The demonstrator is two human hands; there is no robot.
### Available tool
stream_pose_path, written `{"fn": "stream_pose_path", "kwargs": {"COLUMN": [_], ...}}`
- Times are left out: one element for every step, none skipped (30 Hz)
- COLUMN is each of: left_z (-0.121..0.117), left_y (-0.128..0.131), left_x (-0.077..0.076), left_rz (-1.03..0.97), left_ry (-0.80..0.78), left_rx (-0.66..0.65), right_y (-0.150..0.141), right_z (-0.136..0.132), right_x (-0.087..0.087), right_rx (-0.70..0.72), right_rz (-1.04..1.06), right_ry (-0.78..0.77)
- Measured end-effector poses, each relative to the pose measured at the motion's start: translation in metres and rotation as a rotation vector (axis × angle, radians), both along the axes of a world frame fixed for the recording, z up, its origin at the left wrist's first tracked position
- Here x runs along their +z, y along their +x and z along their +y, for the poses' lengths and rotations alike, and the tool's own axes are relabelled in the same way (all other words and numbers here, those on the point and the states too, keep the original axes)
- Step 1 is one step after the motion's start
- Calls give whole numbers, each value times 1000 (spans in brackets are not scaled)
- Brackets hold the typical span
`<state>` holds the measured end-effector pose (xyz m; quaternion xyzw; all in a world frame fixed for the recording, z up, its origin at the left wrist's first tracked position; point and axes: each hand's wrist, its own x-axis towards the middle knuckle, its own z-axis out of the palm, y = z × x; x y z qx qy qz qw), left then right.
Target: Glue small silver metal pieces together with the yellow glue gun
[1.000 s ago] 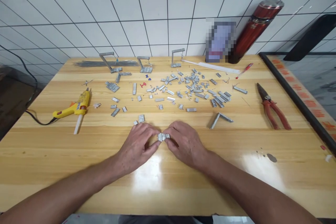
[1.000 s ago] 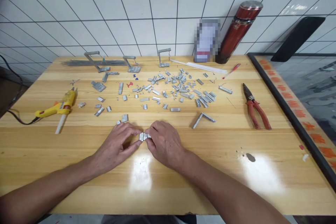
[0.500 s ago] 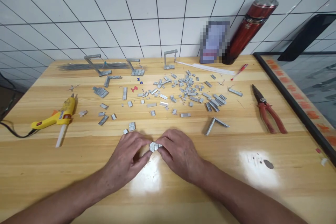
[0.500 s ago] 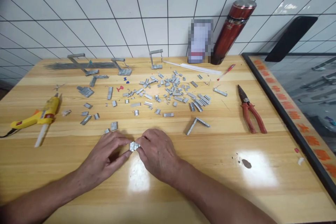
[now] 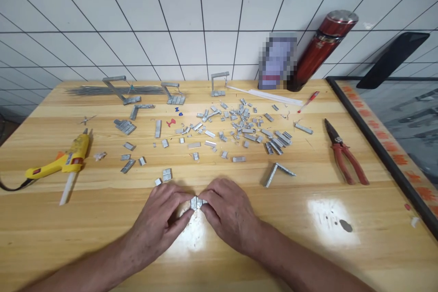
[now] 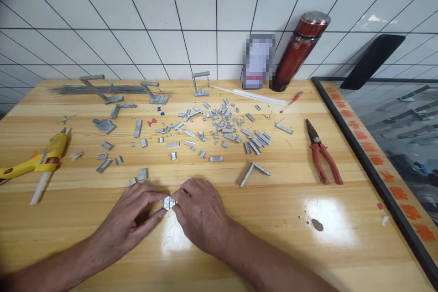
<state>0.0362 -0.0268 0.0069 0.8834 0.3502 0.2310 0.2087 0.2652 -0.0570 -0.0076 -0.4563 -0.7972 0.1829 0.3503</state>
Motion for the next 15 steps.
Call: {"fn": "stream_pose_path", "kwargs": {"left_z": [0,0,-1,-1,-1,-1,-1,-1,0,0,0,0,0,0,0], "left_y": [0,-1,-1,-2,-2,-2,-2,-2,-2,-2,-2,-2,-1,-1,-1], "left_x": [-1,-1,-2,-2,-3,-3,-3,-3,-3,-3,-3,-2,-2,-2,-1], "left_rz": [-1,-1,0,1,2,4,8,10,11,12,12,11,9,6,4], "left_ry": [2,1,0,-2,-3,-5,-8,-11,-13,-17,-21,-23,-21,-17,-12], "left_rx": [3,7,10,13,13,12,12,13,15,14,12,9,6,3,3], "right_y": [0,1,1,1,1,1,1,1,0,0,0,-1,-1,-1,-1], "right_z": [-1,-1,-2,-2,-3,-3,-2,-2,-2,-2,-1,-1,-1,-1,-1], "right_x": [1,2,2,2,2,2,2,1,0,0,-1,-1,-2,-2,-2], "right_rx": [2,3,2,-1,-3,-4,-4,-4,-3,-5,-9,-11,-11,-11,-12], "right_rz": [8,15,21,22,19,13,6,1,-3,-6,-10,-15,-20,-26,-31], "right_ry": [-7,-11,-14,-17,-15,-13,-7,0,7,13,15,15,16,17,21]}}
